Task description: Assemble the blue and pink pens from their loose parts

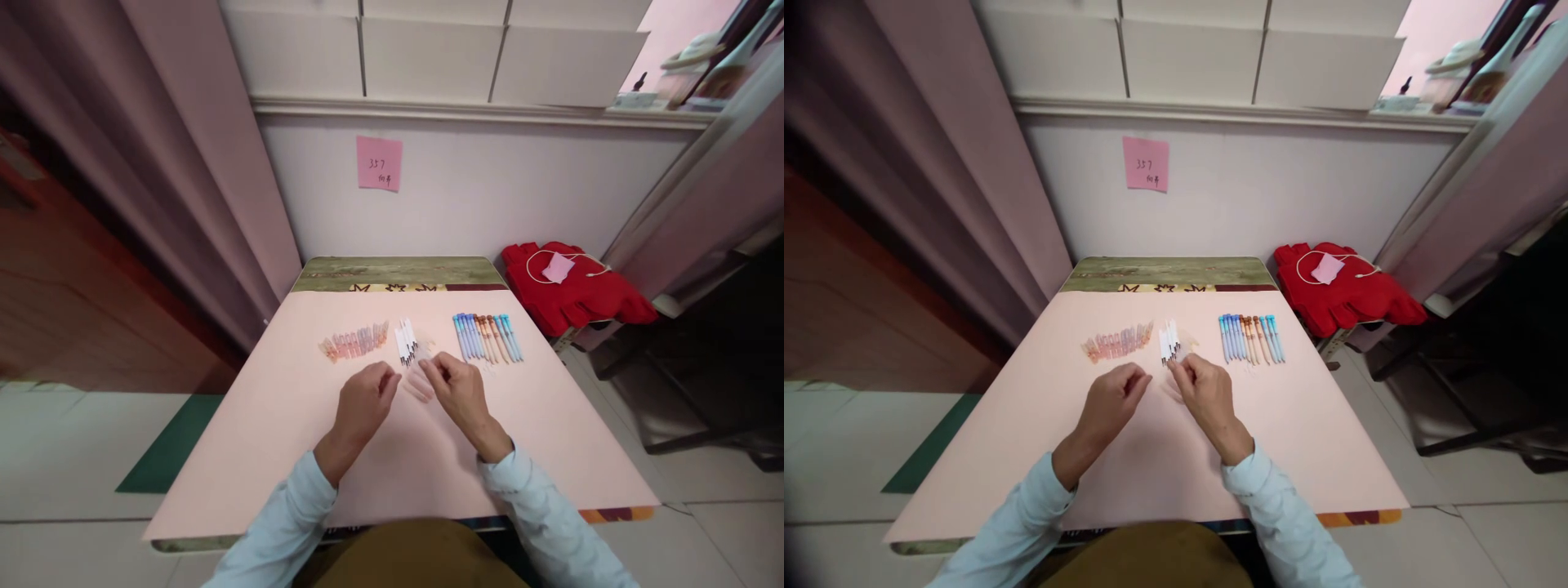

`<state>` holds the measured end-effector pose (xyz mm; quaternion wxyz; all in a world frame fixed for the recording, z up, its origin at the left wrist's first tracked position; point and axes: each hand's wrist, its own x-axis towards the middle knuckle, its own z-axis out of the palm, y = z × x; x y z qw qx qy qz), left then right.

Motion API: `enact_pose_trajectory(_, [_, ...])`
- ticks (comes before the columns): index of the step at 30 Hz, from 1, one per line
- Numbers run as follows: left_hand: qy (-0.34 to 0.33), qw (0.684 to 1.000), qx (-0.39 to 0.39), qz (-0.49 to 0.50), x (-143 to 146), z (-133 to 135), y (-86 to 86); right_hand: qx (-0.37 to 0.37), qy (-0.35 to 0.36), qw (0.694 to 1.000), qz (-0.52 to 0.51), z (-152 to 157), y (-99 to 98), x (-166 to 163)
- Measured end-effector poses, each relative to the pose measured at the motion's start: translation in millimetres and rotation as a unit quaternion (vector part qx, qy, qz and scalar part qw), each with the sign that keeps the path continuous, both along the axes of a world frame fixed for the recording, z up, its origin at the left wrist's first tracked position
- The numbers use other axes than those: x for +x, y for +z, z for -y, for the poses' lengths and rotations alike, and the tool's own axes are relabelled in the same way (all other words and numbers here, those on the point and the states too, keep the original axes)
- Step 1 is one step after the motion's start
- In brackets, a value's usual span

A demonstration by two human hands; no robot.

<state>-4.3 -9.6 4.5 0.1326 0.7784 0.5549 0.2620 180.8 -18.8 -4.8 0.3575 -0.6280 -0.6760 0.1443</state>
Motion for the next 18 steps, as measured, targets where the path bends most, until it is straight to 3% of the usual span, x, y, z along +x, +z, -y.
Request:
enact_pose_trajectory(4, [-0.012, 0.997, -0.074, 0.031, -14, 12, -51.0, -0.067, 0.025, 0.997, -0.023, 23, -51.2, 2])
enact_pose_trajectory(7, [-0.007, 0.996, -0.079, 0.027, -17, 17, -74.9, -0.091, 0.045, 0.995, 0.012, 35, -72.6, -4])
enact_pose_trajectory(18, [-0.02, 0.996, -0.08, 0.037, -20, 17, -83.0, -0.062, 0.051, 0.99, 0.113, 37, -85.6, -11])
